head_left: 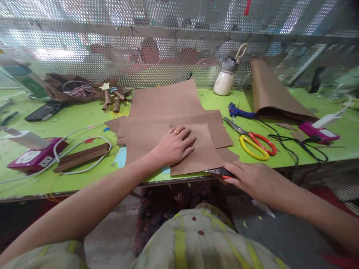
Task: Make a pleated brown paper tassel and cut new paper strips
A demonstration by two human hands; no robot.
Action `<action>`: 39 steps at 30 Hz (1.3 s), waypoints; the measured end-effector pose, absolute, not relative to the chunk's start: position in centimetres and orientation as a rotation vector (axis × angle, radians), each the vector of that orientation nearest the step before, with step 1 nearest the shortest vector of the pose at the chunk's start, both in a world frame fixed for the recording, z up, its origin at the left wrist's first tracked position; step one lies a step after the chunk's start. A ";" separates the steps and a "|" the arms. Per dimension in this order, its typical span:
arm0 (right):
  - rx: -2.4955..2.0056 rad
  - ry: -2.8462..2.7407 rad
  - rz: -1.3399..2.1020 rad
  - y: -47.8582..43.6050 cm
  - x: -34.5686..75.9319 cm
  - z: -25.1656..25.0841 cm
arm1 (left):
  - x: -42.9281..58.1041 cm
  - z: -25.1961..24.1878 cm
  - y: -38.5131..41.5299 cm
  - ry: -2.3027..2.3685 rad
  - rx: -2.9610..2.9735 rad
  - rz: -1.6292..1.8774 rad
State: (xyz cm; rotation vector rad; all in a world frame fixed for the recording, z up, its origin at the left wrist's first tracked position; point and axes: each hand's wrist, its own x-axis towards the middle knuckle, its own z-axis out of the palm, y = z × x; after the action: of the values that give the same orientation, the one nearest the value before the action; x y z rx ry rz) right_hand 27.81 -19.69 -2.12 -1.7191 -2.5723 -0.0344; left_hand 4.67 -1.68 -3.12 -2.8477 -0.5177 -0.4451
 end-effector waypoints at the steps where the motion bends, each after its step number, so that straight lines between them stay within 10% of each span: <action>1: -1.749 -2.557 0.010 -19.6 27.6 -2.1 | 4.7 -3.1 -1.7 -0.521 -2.847 -0.443; 39: -1.384 -2.519 0.142 -18.8 28.8 -2.4 | 3.7 -2.9 -2.1 -0.485 -2.980 -0.413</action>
State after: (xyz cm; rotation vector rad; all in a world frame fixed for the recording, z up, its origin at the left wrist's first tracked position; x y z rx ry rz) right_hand 28.82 -18.84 -2.44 -1.3840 -2.5193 0.1415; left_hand 3.72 -2.12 -2.88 -2.9796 -0.4851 -0.4131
